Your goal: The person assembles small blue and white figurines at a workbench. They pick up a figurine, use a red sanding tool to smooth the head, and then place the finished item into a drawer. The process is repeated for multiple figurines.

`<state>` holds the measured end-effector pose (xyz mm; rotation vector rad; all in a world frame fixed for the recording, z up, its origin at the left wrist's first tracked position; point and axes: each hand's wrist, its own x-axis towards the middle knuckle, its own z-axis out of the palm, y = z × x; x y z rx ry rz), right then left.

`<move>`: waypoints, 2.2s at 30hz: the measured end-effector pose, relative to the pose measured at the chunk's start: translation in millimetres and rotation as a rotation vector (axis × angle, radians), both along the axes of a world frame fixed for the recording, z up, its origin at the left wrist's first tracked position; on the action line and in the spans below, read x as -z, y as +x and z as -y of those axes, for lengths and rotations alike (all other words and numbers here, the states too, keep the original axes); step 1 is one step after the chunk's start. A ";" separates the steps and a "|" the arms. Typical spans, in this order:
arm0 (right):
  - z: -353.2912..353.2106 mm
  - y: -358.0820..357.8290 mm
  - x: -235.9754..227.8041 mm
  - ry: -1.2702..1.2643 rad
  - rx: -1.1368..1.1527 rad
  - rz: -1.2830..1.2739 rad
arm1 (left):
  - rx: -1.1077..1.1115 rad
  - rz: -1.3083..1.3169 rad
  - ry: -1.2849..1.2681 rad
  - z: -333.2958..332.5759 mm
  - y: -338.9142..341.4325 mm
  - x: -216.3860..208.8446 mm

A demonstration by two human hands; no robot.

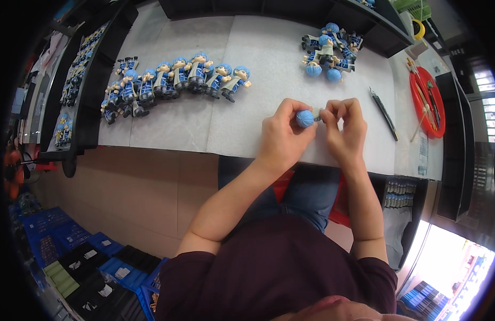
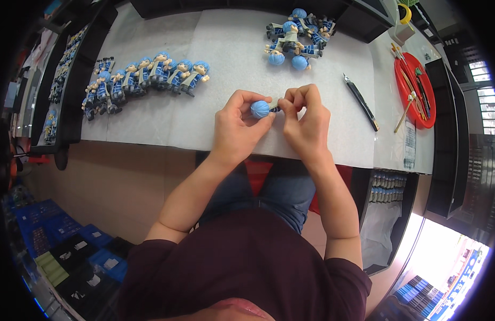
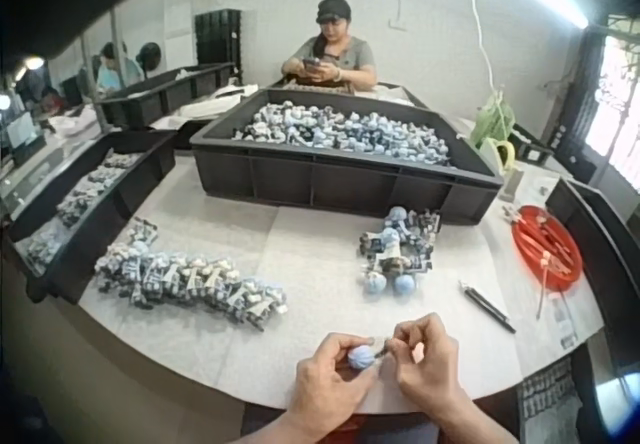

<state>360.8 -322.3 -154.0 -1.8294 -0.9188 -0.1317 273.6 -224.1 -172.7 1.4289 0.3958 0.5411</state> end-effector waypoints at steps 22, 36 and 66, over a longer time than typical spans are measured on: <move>0.9 9.6 0.4 0.005 0.017 -0.052 | 0.001 -0.007 0.003 -1.0 -0.4 -0.7; -0.3 11.3 -3.2 0.041 0.031 -0.136 | -0.002 0.004 0.031 0.0 -1.0 -1.5; 0.9 3.6 -0.6 -0.028 -0.001 -0.020 | -0.026 0.064 0.012 0.4 2.5 6.8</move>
